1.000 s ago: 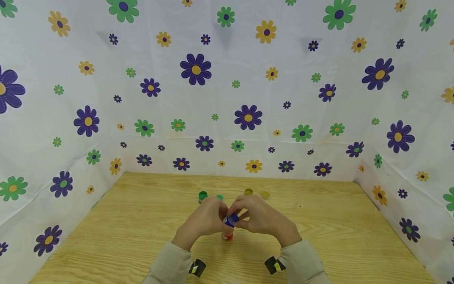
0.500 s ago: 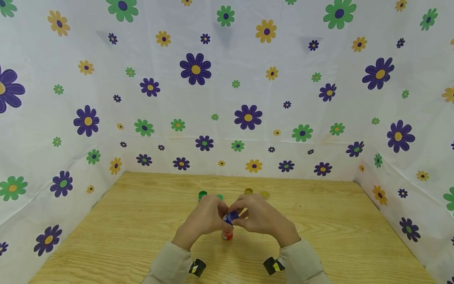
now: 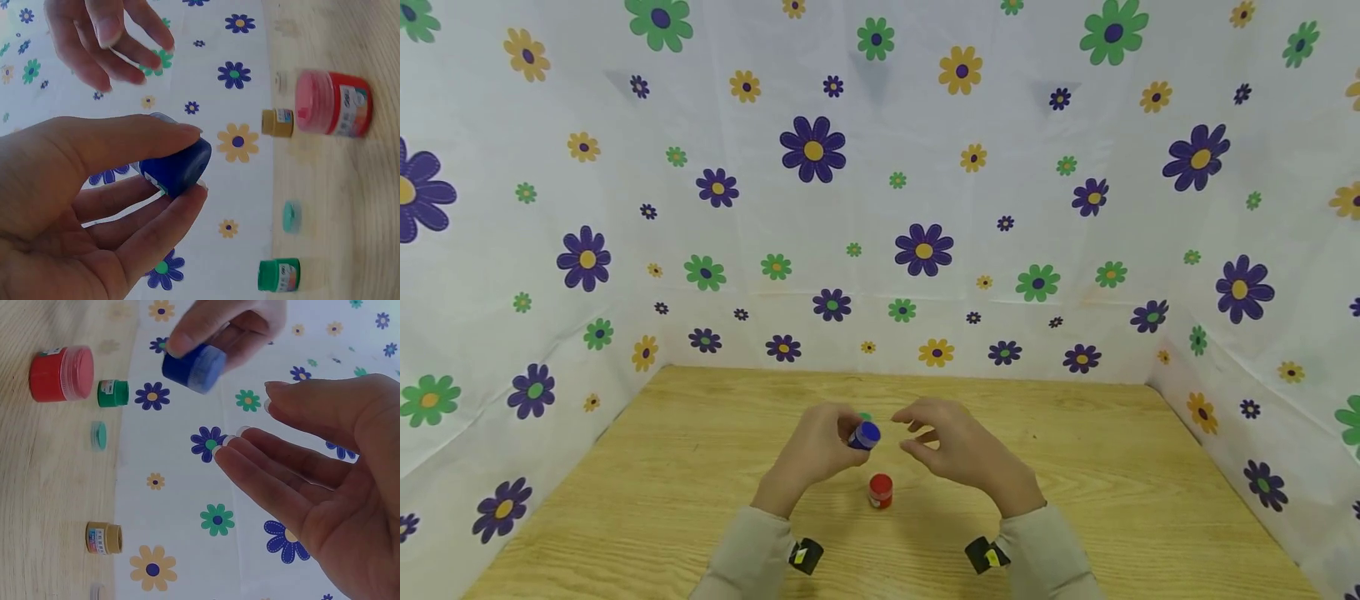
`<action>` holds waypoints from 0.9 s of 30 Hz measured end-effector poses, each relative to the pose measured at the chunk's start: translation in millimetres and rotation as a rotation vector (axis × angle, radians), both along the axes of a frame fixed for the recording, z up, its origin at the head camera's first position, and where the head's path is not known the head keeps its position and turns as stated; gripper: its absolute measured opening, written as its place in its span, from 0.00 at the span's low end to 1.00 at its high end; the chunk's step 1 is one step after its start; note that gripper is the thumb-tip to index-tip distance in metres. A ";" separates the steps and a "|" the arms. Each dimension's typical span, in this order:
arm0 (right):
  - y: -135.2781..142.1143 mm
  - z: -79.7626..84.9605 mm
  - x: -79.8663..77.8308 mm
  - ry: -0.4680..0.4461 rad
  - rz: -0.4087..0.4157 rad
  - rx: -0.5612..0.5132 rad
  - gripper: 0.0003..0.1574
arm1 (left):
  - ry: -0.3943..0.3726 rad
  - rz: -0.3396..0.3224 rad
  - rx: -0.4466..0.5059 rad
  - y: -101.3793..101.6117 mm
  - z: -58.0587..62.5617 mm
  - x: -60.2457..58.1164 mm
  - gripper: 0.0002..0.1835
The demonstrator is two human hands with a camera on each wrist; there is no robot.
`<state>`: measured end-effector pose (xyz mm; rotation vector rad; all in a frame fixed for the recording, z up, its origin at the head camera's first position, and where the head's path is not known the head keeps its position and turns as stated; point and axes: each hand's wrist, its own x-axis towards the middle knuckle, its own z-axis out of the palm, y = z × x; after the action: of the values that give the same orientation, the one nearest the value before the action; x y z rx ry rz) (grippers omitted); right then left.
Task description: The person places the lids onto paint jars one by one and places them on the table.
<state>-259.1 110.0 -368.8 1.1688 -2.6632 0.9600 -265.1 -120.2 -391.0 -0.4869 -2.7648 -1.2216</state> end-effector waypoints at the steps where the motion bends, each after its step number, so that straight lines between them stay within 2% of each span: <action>1: 0.8 0.1 -0.3 0.004 -0.003 -0.003 0.20 | -0.007 0.017 -0.005 -1.7 -1.1 -1.0 0.14; 6: 2.0 -0.6 -1.0 0.005 -0.010 -0.008 0.21 | -0.051 0.065 -0.047 -6.0 -11.1 -6.2 0.14; 15: 1.5 -2.1 -1.8 -0.011 0.000 -0.014 0.20 | -0.126 0.086 -0.106 -11.6 -34.4 -17.5 0.12; 27: 1.5 -2.7 -2.2 -0.017 0.006 0.000 0.20 | -0.176 0.067 -0.143 -16.3 -45.3 -19.7 0.18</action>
<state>-261.3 111.6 -371.4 1.1749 -2.6736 0.9756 -284.7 -136.6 -436.3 -0.3067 -3.0043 -1.1072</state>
